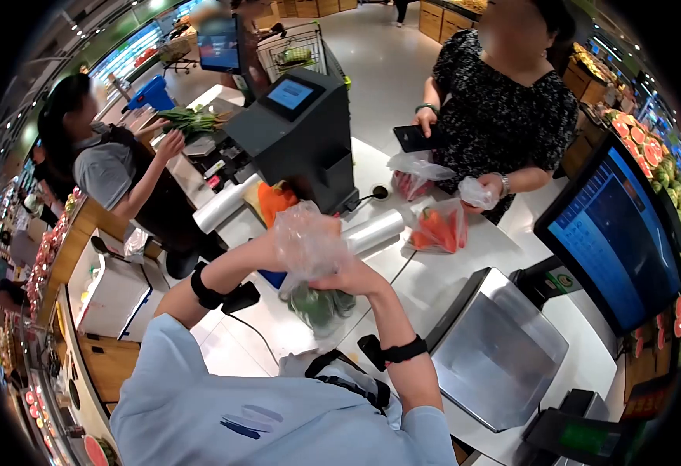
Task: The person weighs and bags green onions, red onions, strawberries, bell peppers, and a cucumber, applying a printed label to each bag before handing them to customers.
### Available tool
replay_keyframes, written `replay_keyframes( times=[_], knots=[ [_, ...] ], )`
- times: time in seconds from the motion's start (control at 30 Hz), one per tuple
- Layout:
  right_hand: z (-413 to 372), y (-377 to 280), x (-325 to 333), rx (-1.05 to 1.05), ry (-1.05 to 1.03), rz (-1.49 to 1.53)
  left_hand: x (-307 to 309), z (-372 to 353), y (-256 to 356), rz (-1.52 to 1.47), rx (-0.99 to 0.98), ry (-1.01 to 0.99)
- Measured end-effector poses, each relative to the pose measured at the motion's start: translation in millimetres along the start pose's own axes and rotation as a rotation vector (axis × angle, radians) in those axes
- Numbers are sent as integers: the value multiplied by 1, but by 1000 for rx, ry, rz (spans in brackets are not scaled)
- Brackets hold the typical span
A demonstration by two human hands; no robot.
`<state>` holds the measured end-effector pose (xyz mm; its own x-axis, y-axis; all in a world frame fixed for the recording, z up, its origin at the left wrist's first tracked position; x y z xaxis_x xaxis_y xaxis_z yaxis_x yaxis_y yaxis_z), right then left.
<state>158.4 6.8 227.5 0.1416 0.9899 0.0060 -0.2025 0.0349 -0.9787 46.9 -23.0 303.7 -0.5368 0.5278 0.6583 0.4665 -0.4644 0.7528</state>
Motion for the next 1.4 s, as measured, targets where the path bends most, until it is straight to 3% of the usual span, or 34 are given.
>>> replay_keyframes(
  times=[0.03, 0.07, 0.13, 0.2, 0.23, 0.27, 0.33, 0.37, 0.43, 0.47, 0.53, 0.57, 0.6, 0.67, 0.77, 0.83, 0.97, 1.1, 1.2, 1.27, 1.33, 1.4],
  knots=[
    [5, 0, -4, -138, 24, -16, 4, -9, -9, 100, -57, 145],
    [9, -2, -16, -134, 3, -10, 7, -19, -17, 209, -112, 291],
    [-1, -7, -47, -309, 367, -836, 2, -35, -26, 250, -13, 363],
    [-14, -22, -72, -134, 178, -821, -9, -51, -22, 140, -52, 359],
    [-14, -18, -60, -196, 94, -622, -7, -57, -15, 139, 54, 280],
    [-10, -12, -42, -351, 93, -234, -8, -61, -15, 178, 38, 270],
    [24, -7, -14, -141, 42, -668, 1, -66, -9, 207, 110, 153],
    [38, 6, -17, -136, 27, -661, 4, -70, -15, 204, 125, 161],
    [74, 26, -26, 151, 136, -473, 21, -77, -28, 109, 60, 204],
    [89, 44, -26, 165, 133, -470, 29, -80, -29, 120, 70, 205],
    [113, 77, -27, 223, 66, -256, 39, -87, -24, 382, 48, 107],
    [119, 92, -34, 211, 14, 36, 45, -92, -22, 374, 114, 92],
    [131, 94, -40, 122, -22, 82, 52, -100, -29, 373, 127, 89],
    [155, 82, -45, 204, -78, 309, 69, -114, -44, 652, 222, 161],
    [187, 91, -42, 179, 84, 377, 94, -132, -60, 868, 369, 299],
    [198, 94, -34, 172, 122, 286, 104, -137, -64, 1036, 471, 373],
    [215, 94, -19, 240, 177, 204, 120, -134, -65, 1266, 425, 522],
    [227, 105, -9, 72, 293, 88, 139, -139, -82, 1307, 487, 504],
    [241, 118, 0, 50, 243, -146, 144, -140, -91, 1315, 423, 406],
    [246, 126, -1, -140, 181, -267, 147, -141, -88, 1314, 389, 406],
    [248, 131, -4, -145, 218, -239, 146, -138, -87, 1349, 410, 283],
    [246, 128, -3, 31, 235, -153, 146, -138, -88, 1338, 420, 282]
  ],
)
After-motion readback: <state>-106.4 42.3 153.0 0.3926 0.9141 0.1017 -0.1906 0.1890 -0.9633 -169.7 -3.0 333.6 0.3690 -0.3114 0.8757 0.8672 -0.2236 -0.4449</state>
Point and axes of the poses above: each hand's wrist, its own z-axis towards the middle knuckle, its own x-axis out of the back of the hand, y = z × x, the point moved 3 cm from there along z, towards the middle knuckle, and after that the axes turned 15 degrees about -y, right-handed, at the moved point
